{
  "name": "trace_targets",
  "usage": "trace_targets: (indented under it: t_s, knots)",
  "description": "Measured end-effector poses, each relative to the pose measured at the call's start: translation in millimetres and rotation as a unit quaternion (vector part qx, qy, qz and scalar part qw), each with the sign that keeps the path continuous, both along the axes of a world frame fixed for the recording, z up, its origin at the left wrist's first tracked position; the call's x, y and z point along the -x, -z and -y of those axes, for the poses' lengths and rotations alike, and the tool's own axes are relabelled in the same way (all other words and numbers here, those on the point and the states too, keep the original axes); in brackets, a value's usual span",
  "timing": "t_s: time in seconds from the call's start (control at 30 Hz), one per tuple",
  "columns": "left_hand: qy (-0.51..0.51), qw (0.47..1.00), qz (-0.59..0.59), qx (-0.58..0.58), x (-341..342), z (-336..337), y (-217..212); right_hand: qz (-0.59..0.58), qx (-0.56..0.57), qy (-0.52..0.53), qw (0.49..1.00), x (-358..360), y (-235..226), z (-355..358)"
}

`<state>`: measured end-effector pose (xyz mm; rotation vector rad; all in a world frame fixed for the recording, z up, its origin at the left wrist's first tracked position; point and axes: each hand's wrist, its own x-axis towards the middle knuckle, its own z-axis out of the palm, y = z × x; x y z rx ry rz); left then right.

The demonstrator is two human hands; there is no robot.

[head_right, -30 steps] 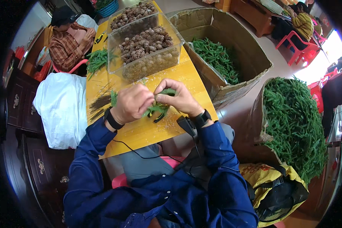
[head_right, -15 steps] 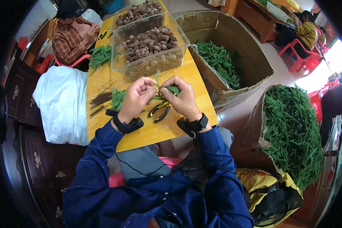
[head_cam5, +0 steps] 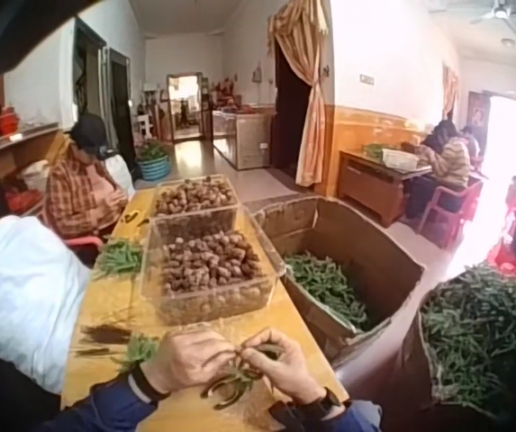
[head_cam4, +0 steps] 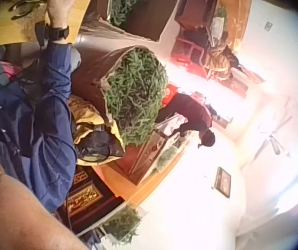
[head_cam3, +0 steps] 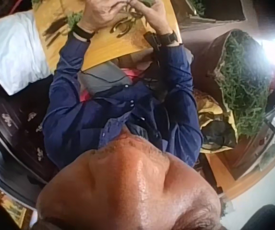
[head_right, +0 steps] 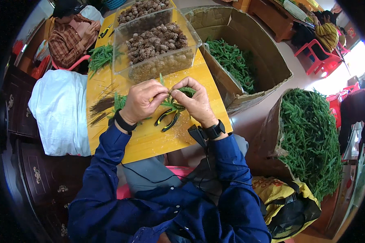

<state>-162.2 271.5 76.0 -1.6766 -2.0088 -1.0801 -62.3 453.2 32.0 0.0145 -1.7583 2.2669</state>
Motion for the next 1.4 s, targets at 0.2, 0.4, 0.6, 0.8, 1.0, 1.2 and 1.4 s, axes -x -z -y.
trace_targets:
  t_s: [0.2,0.4,0.6,0.8,1.0,1.2,1.4]
  knots:
    - [0.014,0.956,0.294,-0.009,1,-2,13,-0.108,-0.214,0.076,0.968,1,-3,-1]
    - [0.055,0.868,0.493,-0.027,5,-10,18,-0.113,-0.252,0.083,0.958,0,-10,-3]
    - [0.119,0.707,0.697,-0.006,18,-9,30,-0.115,-0.303,0.107,0.940,1,-15,-3]
    - [0.022,0.905,0.424,-0.027,6,-18,15,0.036,-0.090,0.048,0.994,0,-12,-9]
    - [0.047,0.996,0.062,-0.038,12,-13,3,0.065,0.050,0.000,0.997,2,-10,-12]
    - [0.038,0.999,-0.024,-0.025,10,-13,-2,0.084,0.049,-0.012,0.995,1,-10,-12]
    - [-0.006,0.980,0.198,0.004,4,-13,10,-0.021,-0.179,0.077,0.981,3,-11,-5]
